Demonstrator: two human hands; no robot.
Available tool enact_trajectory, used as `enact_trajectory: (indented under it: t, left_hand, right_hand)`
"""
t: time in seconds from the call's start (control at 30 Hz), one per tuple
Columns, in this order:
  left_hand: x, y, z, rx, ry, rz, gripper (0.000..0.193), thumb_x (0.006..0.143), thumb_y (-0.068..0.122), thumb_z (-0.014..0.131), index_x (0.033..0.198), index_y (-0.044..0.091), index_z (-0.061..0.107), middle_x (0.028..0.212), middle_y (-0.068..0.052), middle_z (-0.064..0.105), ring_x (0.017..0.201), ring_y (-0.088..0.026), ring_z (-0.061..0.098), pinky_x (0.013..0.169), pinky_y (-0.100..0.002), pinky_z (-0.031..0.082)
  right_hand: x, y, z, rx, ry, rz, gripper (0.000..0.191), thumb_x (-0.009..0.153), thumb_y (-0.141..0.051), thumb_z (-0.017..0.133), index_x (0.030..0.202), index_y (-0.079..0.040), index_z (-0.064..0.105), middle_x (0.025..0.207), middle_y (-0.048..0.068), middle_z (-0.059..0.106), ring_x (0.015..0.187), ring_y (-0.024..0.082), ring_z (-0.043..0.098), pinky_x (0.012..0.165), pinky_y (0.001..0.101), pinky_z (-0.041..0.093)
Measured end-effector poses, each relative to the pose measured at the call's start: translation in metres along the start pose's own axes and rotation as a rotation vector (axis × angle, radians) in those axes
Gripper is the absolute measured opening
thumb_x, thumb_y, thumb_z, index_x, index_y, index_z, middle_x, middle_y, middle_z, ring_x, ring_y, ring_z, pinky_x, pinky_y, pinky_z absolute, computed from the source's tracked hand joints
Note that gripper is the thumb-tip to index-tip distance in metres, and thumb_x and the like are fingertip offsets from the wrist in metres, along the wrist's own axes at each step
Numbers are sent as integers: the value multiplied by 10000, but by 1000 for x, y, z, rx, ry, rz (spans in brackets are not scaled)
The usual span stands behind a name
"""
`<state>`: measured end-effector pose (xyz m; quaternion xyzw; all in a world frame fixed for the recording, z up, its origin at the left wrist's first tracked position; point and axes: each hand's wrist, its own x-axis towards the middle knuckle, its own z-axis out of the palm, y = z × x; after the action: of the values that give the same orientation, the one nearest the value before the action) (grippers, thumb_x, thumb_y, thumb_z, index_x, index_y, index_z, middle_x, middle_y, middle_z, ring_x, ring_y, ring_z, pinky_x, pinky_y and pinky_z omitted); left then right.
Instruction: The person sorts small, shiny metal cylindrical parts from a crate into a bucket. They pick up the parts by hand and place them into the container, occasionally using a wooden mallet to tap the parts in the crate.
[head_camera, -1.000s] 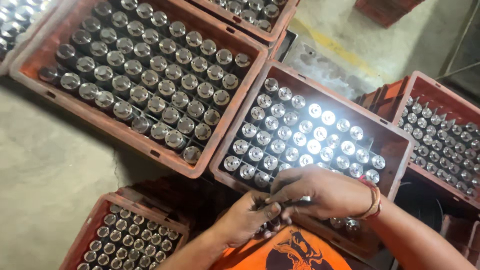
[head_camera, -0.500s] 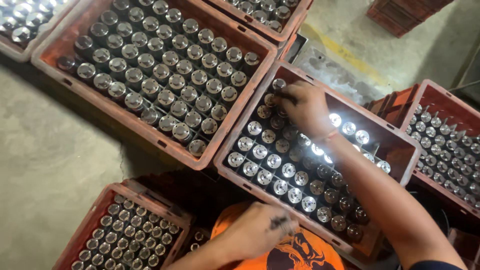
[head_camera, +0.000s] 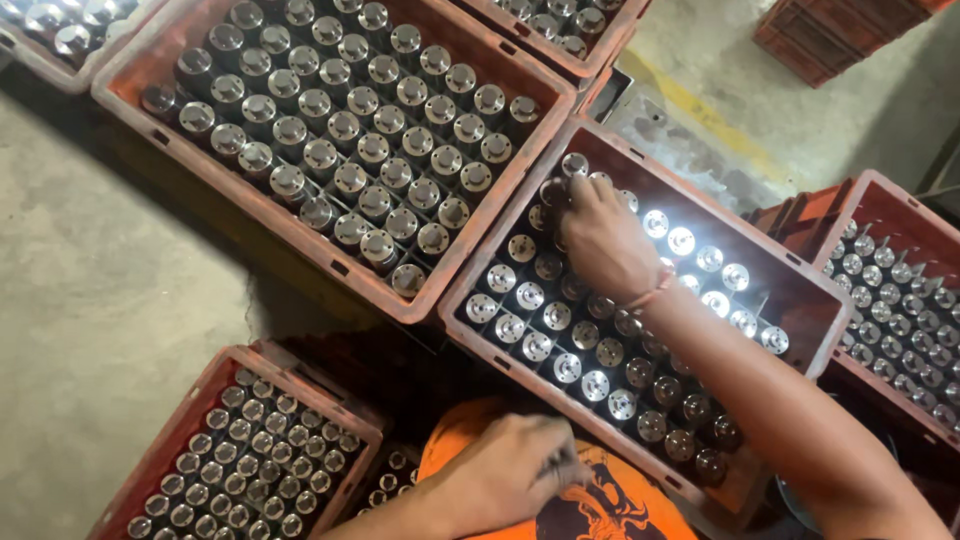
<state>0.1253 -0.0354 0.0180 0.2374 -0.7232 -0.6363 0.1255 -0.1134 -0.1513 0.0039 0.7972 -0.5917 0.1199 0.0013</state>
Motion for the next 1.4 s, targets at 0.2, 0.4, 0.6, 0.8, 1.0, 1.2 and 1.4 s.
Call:
enact_trajectory:
  t: [0.2,0.4,0.6,0.8,1.0,1.2,1.4]
  left_hand:
    - [12,-27,13,-908,268,-269,246,1009,283,658,1096,73,564,790,-67,617,629,-111,568,554,-250,459]
    - [10,-31,28,-1468,283,-325,238,985,318,614,1122,155,508,784,-51,569,560,-102,509,441,-202,339]
    - [5,-36,33,-1231,268,-253,246,1054,351,564,1090,117,493,793,-34,558,574,-82,502,473,-206,374]
    - [4,-28,33,-1071,106,-302,257,1067,313,632,1025,85,521,799,-31,606,619,-87,529,515,-227,398]
    - [-10,2,15,-159,9,1,348,1007,388,682,972,41,667,862,-96,682,824,-247,678,745,-392,545]
    - [-15,8,5,-21,-154,-18,350,982,391,687,1009,44,644,980,-155,648,932,-346,666,836,-438,534]
    - [-14,-21,4,-18,-129,150,275,1026,314,673,1060,46,618,1022,-151,672,985,-344,662,852,-444,534]
  right_hand:
    - [-66,-46,-52,898,-171,56,203,870,-241,735,960,-67,789,863,72,761,800,227,717,733,361,547]
    - [-96,-71,-65,1064,-271,67,155,881,-172,761,958,-38,744,901,85,756,837,238,733,748,353,562]
    - [-101,-67,-69,1057,-464,323,238,793,-184,840,1004,-79,817,890,68,818,795,201,789,723,323,613]
    - [-52,-20,-37,644,-324,577,256,849,-273,781,1058,-128,810,932,36,821,798,143,790,749,285,616]
    - [0,7,13,242,220,63,120,837,-38,691,949,3,696,939,181,661,836,369,660,734,462,536]
    - [-5,-5,22,164,160,24,83,811,4,641,893,5,650,946,168,613,913,378,606,800,471,505]
    - [-14,-14,23,93,117,-33,157,790,19,605,938,15,656,1012,162,577,1045,361,572,885,428,519]
